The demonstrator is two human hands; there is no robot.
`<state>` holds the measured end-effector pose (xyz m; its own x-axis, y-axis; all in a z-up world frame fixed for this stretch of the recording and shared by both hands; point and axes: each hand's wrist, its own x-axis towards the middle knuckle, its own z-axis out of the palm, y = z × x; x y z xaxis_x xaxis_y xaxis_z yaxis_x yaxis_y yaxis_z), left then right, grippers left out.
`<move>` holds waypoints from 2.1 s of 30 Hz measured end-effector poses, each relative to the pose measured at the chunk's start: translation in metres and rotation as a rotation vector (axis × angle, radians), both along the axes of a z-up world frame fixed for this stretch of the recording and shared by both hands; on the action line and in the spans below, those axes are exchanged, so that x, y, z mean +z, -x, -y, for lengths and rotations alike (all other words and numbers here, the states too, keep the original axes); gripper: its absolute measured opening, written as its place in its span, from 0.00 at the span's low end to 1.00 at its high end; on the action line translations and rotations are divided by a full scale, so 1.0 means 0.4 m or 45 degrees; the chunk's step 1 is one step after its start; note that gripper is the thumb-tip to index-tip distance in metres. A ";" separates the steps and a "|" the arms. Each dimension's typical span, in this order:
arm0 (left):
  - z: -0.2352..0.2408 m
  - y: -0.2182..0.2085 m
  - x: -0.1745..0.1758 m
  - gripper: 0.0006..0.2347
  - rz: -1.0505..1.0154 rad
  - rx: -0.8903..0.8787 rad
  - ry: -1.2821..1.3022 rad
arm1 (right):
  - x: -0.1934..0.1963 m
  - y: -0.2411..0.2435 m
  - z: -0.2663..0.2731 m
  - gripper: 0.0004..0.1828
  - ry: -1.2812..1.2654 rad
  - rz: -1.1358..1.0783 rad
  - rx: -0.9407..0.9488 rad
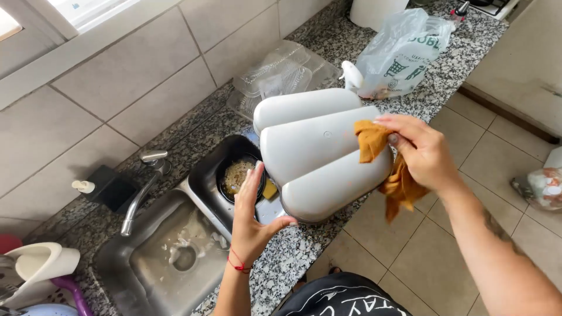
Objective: The person cleans a white trash can using a yellow cloth. They wipe the exterior and interior surfaces, rinse the cloth under running water, and then continue wiping the can before placing it back on the floor.
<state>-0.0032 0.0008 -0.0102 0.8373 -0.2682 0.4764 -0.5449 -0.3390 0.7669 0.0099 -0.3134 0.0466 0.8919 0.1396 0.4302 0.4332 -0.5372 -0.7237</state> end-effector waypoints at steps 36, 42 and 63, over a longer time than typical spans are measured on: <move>0.018 -0.001 -0.103 0.27 -0.175 0.343 0.321 | -0.018 0.102 -0.315 0.19 0.107 0.517 0.346; -0.046 -0.118 0.008 0.18 -0.075 0.174 0.269 | 0.005 0.203 -0.168 0.16 -0.362 -0.102 0.587; -0.014 -0.321 -0.005 0.19 -0.352 -0.154 0.434 | -0.144 0.256 -0.120 0.12 -0.334 0.324 -0.419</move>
